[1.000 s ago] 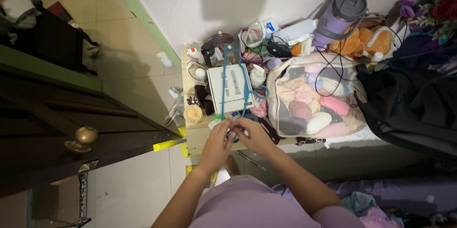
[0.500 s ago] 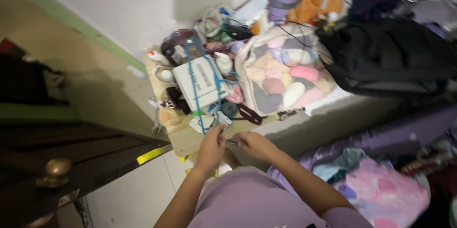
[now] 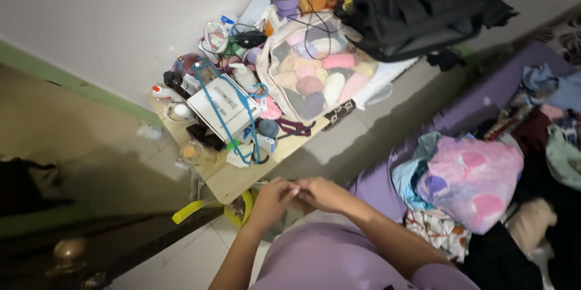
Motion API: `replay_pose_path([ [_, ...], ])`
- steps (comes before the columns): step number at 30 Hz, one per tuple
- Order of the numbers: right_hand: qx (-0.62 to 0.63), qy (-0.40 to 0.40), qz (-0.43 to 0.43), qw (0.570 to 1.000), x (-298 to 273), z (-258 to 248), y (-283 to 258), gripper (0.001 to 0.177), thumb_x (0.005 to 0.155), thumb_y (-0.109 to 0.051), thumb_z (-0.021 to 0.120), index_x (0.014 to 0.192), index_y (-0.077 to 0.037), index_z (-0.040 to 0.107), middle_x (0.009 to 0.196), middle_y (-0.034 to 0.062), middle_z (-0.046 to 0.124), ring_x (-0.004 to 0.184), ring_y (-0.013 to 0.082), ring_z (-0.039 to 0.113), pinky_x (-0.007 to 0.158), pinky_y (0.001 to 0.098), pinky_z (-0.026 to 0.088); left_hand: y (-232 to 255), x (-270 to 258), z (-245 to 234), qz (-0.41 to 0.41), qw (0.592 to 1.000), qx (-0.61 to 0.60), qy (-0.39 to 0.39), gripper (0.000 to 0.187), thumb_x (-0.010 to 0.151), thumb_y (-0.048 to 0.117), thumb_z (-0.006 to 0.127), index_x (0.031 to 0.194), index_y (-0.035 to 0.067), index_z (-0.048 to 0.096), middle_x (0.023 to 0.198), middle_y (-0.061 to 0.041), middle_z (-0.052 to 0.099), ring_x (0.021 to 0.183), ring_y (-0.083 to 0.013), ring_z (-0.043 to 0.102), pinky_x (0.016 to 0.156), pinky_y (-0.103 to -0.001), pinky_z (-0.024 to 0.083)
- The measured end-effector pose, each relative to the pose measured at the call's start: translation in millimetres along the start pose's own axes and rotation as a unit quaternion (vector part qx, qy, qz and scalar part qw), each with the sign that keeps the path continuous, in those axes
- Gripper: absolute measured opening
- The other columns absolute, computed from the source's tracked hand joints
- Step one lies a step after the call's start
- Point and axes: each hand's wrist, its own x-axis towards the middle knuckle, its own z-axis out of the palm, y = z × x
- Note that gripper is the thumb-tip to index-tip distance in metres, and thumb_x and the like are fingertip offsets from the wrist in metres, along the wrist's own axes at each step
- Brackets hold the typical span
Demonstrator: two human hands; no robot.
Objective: The person moves a metal shelving unit across the room and repositions it against a wall. They then carry a white plastic storage unit with a photo on top and place it in a corner. The person handles the shelving unit and storage unit by hand without tools.
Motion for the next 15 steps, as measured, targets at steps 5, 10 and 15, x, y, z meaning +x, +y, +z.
replay_pose_path([
  [5, 0.002, 0.056, 0.007, 0.998, -45, 17, 20, 0.036, 0.091, -0.015, 0.064, 0.127, -0.007, 0.066, 0.112, 0.0209, 0.072, 0.098, 0.0385, 0.070, 0.085, 0.0436, 0.055, -11, -36, 14, 0.178, 0.984, 0.008, 0.009, 0.038, 0.092, 0.011, 0.069, 0.129, 0.004, 0.065, 0.126, -0.015, 0.069, 0.115, -0.0333, 0.064, 0.098, -0.039, 0.048],
  [10, 0.098, 0.172, 0.151, 0.969, -101, 12, 20, 0.041, 0.097, -0.019, 0.060, 0.136, -0.007, 0.055, 0.104, 0.0165, 0.074, 0.094, 0.0281, 0.073, 0.084, 0.0375, 0.056, 36, -43, 43, 0.152, 0.985, -0.071, -0.034, 0.044, 0.097, 0.010, 0.062, 0.141, 0.008, 0.055, 0.124, -0.011, 0.072, 0.118, -0.0275, 0.068, 0.102, -0.036, 0.049],
  [15, 0.212, 0.228, 0.056, 0.949, -148, 16, 29, 0.036, 0.098, -0.014, 0.057, 0.132, -0.004, 0.056, 0.107, 0.0096, 0.073, 0.099, 0.0190, 0.071, 0.087, 0.0332, 0.054, 79, -24, 84, 0.271, 0.955, -0.051, -0.112, 0.025, 0.099, 0.012, 0.064, 0.122, 0.004, 0.069, 0.119, -0.013, 0.072, 0.112, -0.0294, 0.069, 0.096, -0.036, 0.054],
])
